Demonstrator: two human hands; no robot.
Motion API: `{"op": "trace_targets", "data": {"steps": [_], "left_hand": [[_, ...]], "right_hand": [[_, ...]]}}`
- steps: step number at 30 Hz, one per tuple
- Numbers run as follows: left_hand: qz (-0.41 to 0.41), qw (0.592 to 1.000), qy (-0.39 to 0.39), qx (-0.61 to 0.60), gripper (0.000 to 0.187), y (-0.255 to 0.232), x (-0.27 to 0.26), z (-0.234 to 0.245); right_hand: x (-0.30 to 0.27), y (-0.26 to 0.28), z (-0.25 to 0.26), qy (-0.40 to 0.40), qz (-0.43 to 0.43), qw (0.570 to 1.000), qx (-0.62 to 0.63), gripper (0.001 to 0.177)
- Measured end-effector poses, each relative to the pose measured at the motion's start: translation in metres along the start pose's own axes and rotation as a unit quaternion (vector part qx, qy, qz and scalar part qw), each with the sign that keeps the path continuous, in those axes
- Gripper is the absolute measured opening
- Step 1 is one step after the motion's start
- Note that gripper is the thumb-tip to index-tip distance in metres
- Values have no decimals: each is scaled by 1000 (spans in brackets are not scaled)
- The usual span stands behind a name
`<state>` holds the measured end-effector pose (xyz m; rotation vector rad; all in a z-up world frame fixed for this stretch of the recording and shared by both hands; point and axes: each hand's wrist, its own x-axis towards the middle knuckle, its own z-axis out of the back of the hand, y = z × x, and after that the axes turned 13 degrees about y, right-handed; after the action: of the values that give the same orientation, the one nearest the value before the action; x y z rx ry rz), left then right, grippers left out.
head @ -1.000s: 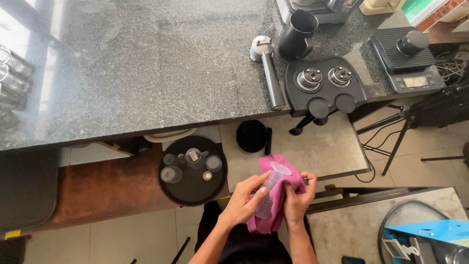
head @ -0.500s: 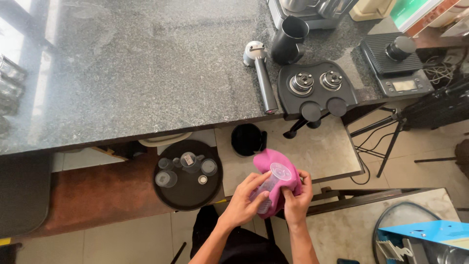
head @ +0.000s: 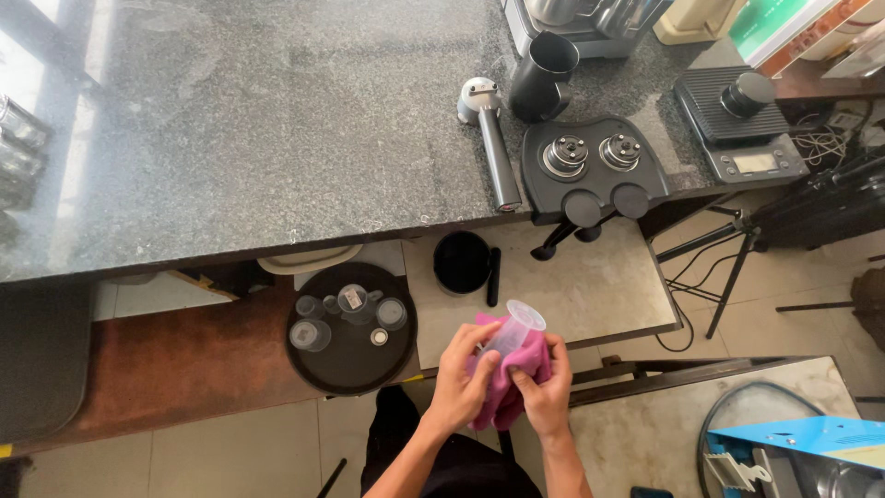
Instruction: The person wipes a metal portafilter basket and a clear plastic syringe with a pink cloth. They handle each item one at a time, rotating them to wipe different sides, then place them back on the counter or tray.
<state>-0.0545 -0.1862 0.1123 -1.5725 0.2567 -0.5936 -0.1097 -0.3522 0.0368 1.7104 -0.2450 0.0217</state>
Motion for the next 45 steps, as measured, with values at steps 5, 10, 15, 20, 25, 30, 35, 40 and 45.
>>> {"op": "trace_targets", "data": {"steps": [5,10,15,20,25,30,35,40,45], "left_hand": [[-28,998,-46,30,27,-2,3,3],[-29,996,-42,78,28,-1,3,6],[49,997,6,67,27,-6,6,20],[33,997,14,67,24,-6,10,32],[39,996,28,71,28,-8,15,44],[12,995,26,98,31,-7,22,55],[-28,985,-7,173,32,-6,30,63],[14,993,5,114,28,-7,37,77],[14,995,3,100,23,-9,44,85]], "right_hand": [[1,-5,-14,7,-2,1000,-4,45],[6,1,-21,-10,-2,1000,9,46],[13,6,-24,-16,2,999,31,45],[25,0,-23,3,18,998,57,38],[37,-6,-31,-19,23,992,125,29],[50,0,-44,-22,19,994,102,30],[57,-6,-52,-5,31,997,77,34],[67,-6,-67,14,12,998,64,40],[64,0,-84,8,4,999,48,43]]}}
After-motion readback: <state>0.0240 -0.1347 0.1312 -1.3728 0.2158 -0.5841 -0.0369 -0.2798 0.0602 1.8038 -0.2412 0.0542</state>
